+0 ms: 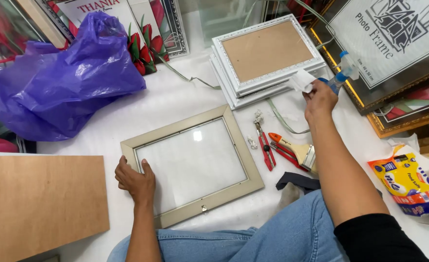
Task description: Cleaning the glass of a picture frame and assembling it with artwork and a backing board.
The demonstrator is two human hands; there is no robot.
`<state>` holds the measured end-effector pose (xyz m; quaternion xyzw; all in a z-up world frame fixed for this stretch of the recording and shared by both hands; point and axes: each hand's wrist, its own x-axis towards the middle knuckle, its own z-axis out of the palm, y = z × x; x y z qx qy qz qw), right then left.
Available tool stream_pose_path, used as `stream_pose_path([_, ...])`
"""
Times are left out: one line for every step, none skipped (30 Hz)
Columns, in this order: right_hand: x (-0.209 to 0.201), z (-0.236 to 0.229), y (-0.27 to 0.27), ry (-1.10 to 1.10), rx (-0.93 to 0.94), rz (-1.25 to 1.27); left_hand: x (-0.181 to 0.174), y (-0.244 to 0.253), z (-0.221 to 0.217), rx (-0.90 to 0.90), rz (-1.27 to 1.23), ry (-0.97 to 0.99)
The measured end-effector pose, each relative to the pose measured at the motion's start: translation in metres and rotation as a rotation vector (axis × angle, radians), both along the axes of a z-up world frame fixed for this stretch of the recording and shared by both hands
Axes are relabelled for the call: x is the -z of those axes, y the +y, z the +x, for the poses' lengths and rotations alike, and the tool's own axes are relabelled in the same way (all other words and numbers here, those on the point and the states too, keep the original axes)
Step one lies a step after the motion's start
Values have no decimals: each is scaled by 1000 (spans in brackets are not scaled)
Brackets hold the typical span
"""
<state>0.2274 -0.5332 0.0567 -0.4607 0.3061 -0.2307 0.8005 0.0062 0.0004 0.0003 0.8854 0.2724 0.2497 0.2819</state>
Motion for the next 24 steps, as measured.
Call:
stream_pose_path([-3,-1,-5,-1,-2,-3,-3,-2,1,-2,-3,-1])
stream_pose_path([-4,-1,-9,-24,-53,61,-6,-3,2,8,-5,3])
stream_pose_path([-6,-2,-12,-45,-105,126,-9,-3,1,17,-6,7])
stream_pose_path([-13,-8,-4,-44,-115,126,-11,-4,2,8,-6,8])
stream_pose_path([-19,-14,4,-11,-238,-39,-12,-3,3,46,-31,-11])
stream_pose_path([-24,-18,15,19,-369,-204,-14,-1,2,75,-53,-29])
stream_pose_path([-51,-39,46,19,-387,-202,-35,-12,-1,57,-51,-27])
stream_pose_path([-78,-62,77,50,-544,-352,-56,-22,-4,174,-163,-43])
stream_pose_path([-105,-85,106,77,-699,-503,-76,-31,-5,291,-276,-61])
stream_pose_path([-119,-105,128,80,-714,-502,-88,-40,-7,277,-278,-57])
stream_pose_path([-133,-125,150,48,-893,-525,-99,-50,-9,393,-371,-44])
stream_pose_path([-148,-146,169,15,-1066,-543,-110,-60,-8,515,-463,-32])
stream_pose_path([-152,-152,182,19,-1075,-541,-115,-69,-10,506,-466,-28])
stream_pose_path([-155,-160,195,14,-1189,-538,-121,-77,-13,608,-605,-23])
stream_pose_path([-159,-168,209,9,-1302,-533,-126,-85,-15,708,-745,-19])
stream_pose_path([-153,-168,213,9,-1323,-523,-125,-87,-16,686,-742,-15])
stream_pose_path([-148,-168,218,58,-1306,-528,-123,-89,-16,747,-757,9])
stream_pose_path([-144,-167,221,105,-1285,-539,-122,-92,-14,814,-773,30])
stream_pose_path([-140,-165,222,105,-1302,-534,-116,-92,-14,796,-772,30])
stream_pose_path([-136,-163,222,135,-1294,-541,-110,-93,-12,727,-757,91])
stream_pose_path([-132,-160,221,165,-1286,-548,-104,-95,-9,657,-741,151])
stream_pose_path([-127,-161,223,166,-1289,-547,-94,-93,-8,654,-742,152])
stream_pose_path([-121,-162,223,211,-1267,-510,-84,-92,-7,495,-779,260])
stream_pose_path([-117,-163,219,258,-1229,-478,-75,-95,-2,349,-812,364])
